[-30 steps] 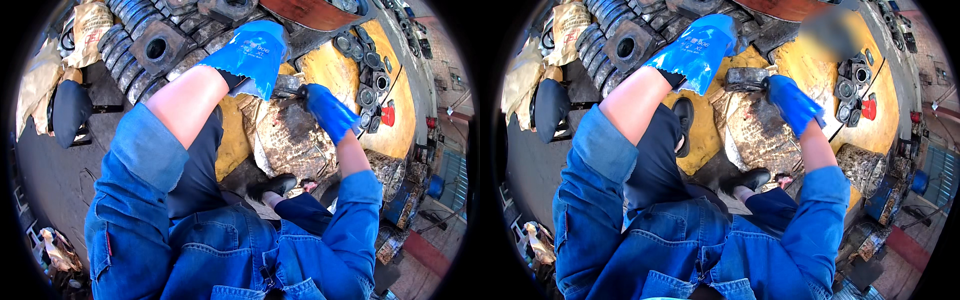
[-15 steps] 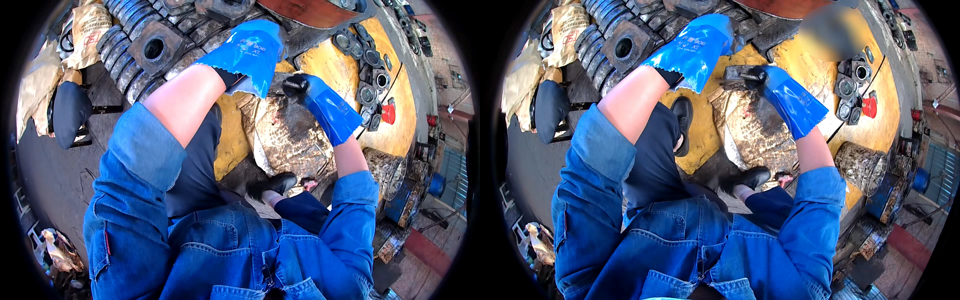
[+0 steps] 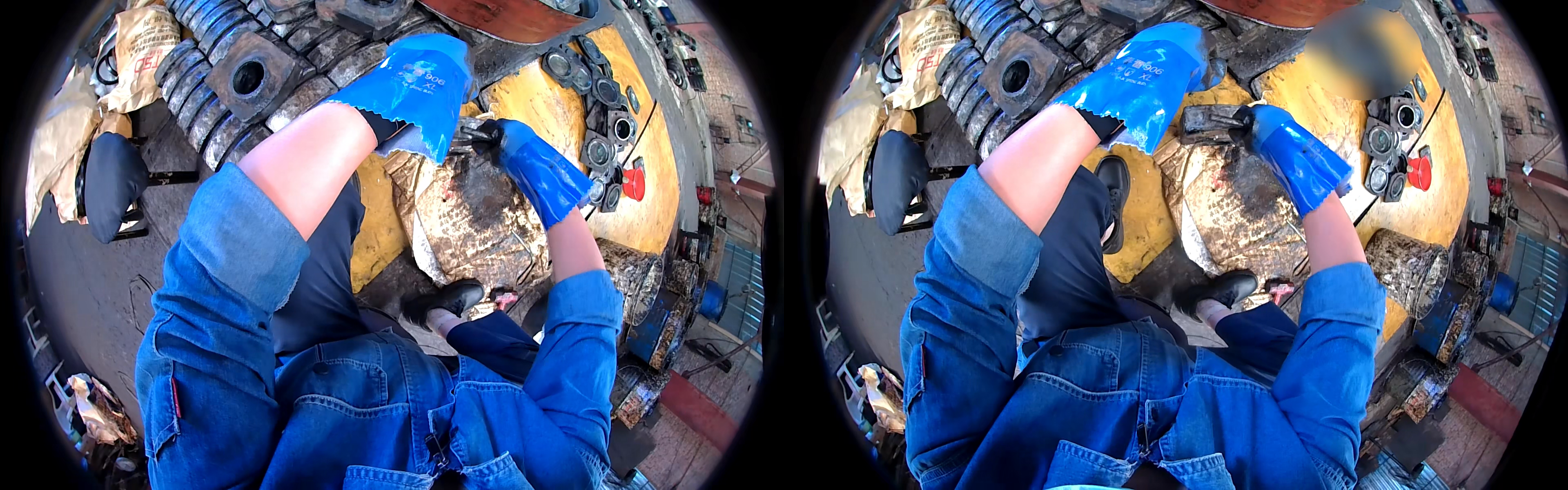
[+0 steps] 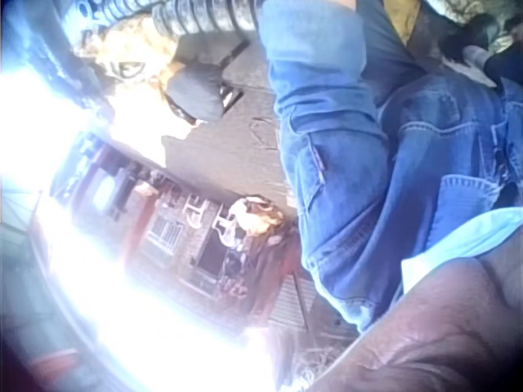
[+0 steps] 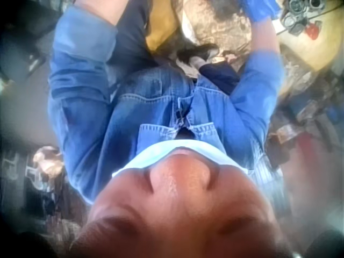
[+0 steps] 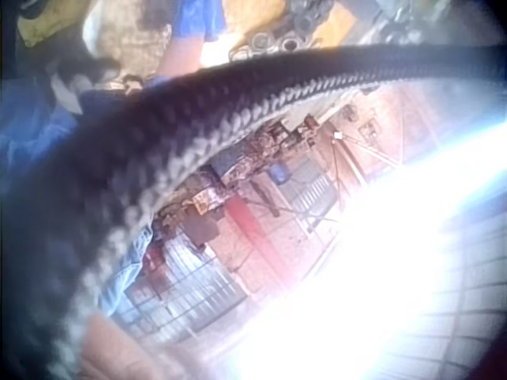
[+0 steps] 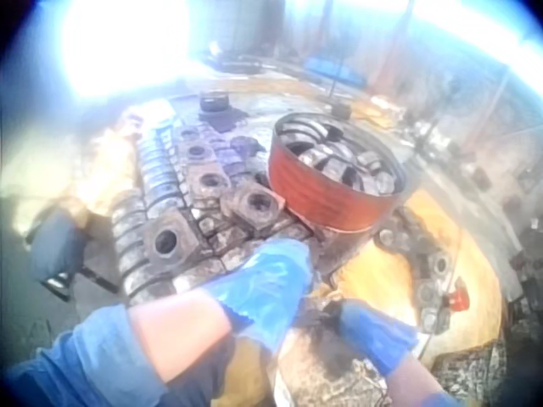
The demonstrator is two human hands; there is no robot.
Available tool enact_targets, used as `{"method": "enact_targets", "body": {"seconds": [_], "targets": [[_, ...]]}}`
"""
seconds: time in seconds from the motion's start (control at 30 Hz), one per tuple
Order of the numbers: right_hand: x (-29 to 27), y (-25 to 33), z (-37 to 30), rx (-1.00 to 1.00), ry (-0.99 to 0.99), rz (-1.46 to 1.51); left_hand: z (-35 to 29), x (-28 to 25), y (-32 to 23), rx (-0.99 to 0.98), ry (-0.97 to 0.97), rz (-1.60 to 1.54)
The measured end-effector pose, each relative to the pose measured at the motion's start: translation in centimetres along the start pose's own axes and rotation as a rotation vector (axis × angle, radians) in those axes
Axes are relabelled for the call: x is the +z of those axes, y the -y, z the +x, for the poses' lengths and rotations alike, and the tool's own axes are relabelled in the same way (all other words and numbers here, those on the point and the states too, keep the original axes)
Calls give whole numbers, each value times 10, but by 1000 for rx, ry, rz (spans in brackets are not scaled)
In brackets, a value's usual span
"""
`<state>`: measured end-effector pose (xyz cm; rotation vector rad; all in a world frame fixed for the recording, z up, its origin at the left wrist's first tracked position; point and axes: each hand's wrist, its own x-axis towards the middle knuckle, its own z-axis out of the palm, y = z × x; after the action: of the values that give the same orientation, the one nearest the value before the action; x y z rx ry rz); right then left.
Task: The person cleans metal parts by hand. They pick up individual metal components and use a small tool to scrape off thick grease from their surfaces before setting them down.
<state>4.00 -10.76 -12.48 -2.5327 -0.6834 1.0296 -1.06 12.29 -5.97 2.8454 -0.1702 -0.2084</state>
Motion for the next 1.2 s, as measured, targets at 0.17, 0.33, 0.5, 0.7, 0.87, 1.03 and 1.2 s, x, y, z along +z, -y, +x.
{"method": "enact_targets", "body": {"seconds": [0.17,0.33,0.5,0.7,0.87,1.03,1.2], "targets": [[2,-22,6,-353,-102,-263,0,3,-1,64,-73,-23],[5,-17,10,-217,-40,-58,-8,0,5,96,-90,-23],[-10,42,-11,-82,-13,-402,-13,5,10,46,-242,-83],[-9,38,-18,-1,15,-606,-5,5,3,75,-201,-73],[-2,30,-20,-72,31,-156,-6,27,14,136,-542,-131],[-1,29,-22,-348,-133,-295,-17,13,10,197,-394,-113],[-4,-6,-26,-46,8,-262,-56,-25,7,347,-240,-143]]}}
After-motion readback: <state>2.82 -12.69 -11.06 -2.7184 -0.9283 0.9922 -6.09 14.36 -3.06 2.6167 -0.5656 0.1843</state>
